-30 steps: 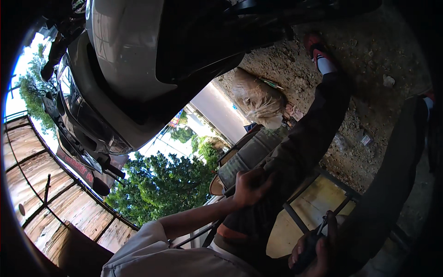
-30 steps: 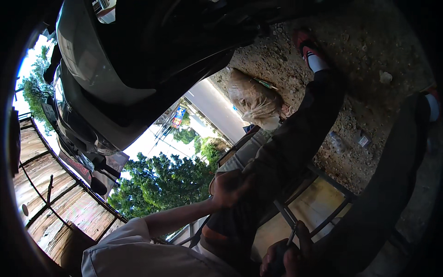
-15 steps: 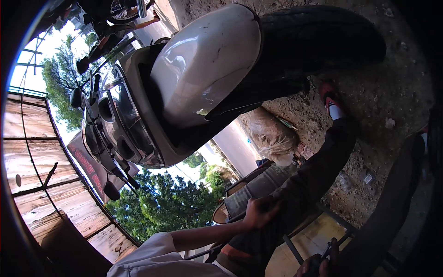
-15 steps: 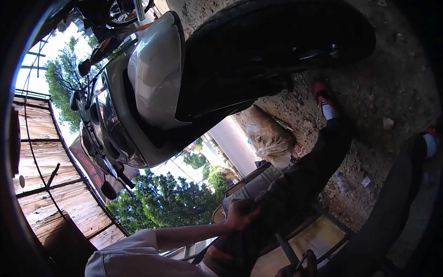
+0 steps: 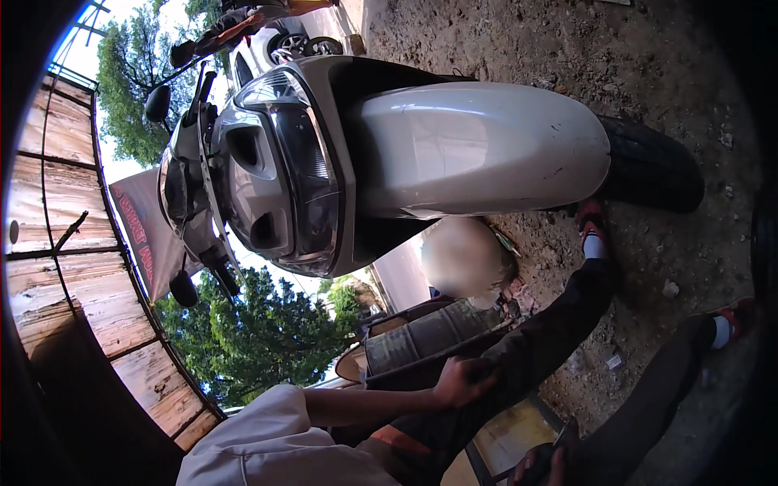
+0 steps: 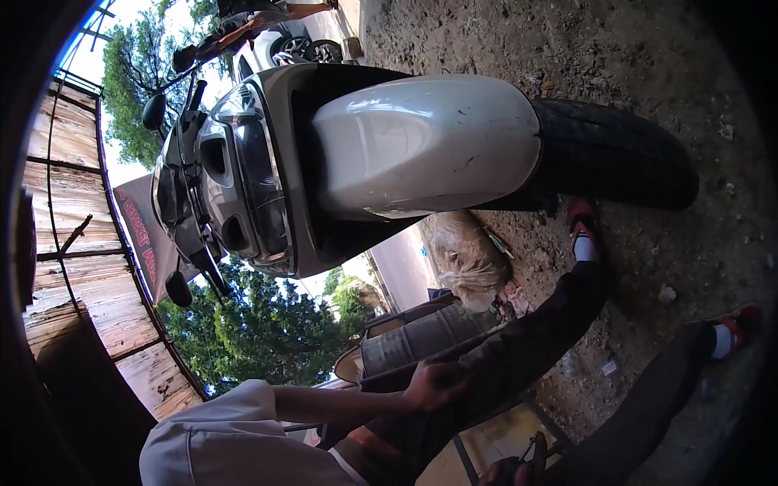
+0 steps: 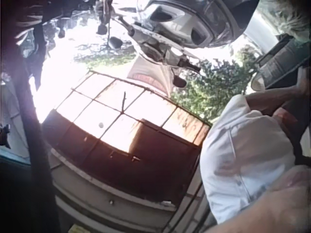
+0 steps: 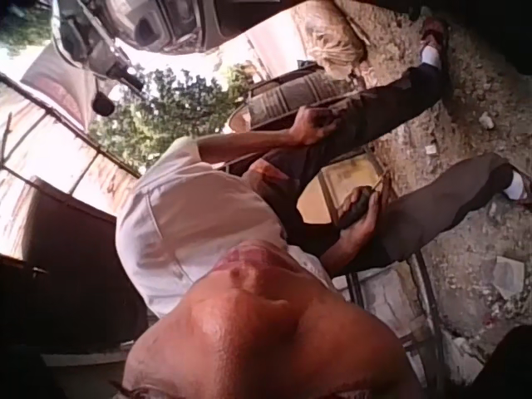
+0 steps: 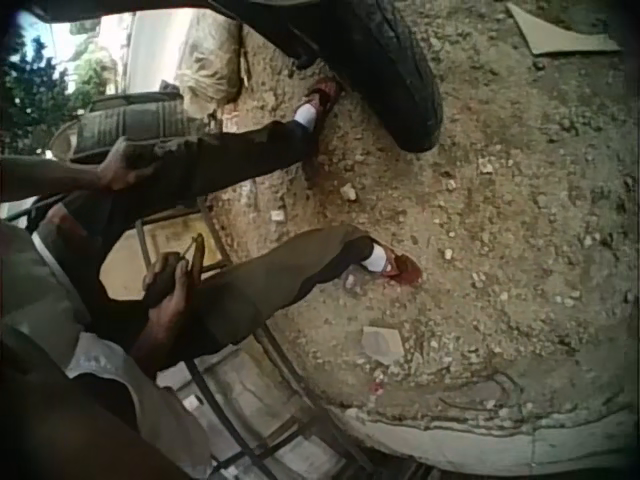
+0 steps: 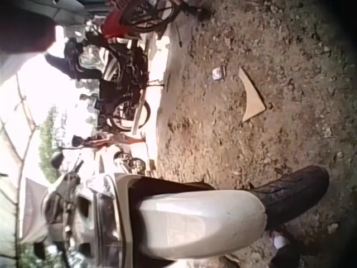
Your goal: Using a screwdriver to remove and adjust screws on the plastic body panels of a scooter.
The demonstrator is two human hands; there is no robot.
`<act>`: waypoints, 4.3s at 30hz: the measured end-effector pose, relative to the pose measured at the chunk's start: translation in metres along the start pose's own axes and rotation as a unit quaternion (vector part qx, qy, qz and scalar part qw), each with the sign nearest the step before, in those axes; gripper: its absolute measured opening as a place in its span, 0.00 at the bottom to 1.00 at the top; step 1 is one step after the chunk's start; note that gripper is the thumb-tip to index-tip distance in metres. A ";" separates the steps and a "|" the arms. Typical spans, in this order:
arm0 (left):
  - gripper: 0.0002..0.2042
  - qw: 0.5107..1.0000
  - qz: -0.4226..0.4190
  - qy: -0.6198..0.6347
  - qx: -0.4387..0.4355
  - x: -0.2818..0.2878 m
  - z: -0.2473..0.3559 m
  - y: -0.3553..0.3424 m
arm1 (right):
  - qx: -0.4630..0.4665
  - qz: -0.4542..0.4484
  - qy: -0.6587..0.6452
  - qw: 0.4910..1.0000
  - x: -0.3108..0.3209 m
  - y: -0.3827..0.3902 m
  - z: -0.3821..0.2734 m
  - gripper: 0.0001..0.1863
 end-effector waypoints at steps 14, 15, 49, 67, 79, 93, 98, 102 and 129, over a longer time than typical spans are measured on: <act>0.11 0.999 0.033 0.032 -0.005 -0.012 -0.032 0.027 | 0.129 0.044 0.219 0.966 0.004 -0.016 -0.001 0.30; 0.12 0.999 0.044 0.015 0.003 -0.012 -0.035 0.028 | 0.138 0.035 0.222 0.964 0.004 -0.014 -0.002 0.31; 0.18 0.786 0.242 0.543 0.168 0.193 -0.437 0.241 | 0.493 0.379 0.679 0.389 -0.073 0.066 0.210 0.20; 0.15 0.732 0.269 0.614 0.125 0.244 -0.572 0.134 | 0.356 0.312 0.859 0.197 -0.230 -0.079 0.255 0.13; 0.07 0.616 0.208 0.693 0.312 0.298 -0.732 0.063 | 0.494 0.108 0.792 0.343 -0.491 -0.223 0.478 0.23; 0.14 0.686 0.065 0.724 -0.028 0.556 -0.717 -0.179 | 0.645 0.363 0.581 0.338 -0.367 -0.283 0.401 0.13; 0.17 0.736 -0.081 0.662 -0.117 0.605 -0.707 -0.238 | 0.570 0.480 0.592 0.306 -0.342 -0.293 0.429 0.15; 0.14 0.763 -0.116 0.630 -0.084 0.613 -0.715 -0.273 | 0.569 0.454 0.383 0.569 -0.400 -0.307 0.504 0.19; 0.11 0.792 -0.097 0.574 -0.185 0.680 -0.611 -0.402 | 0.657 0.372 0.393 0.524 -0.456 -0.321 0.553 0.26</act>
Point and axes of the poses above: each hand's wrist, its own y-axis away from the middle knuckle, its own x-axis out of the back of the hand, z = x × y, the point moved 3 cm from there along -y, towards the middle knuckle, and after that the axes turned 8 degrees about z, right-handed, at the moved point
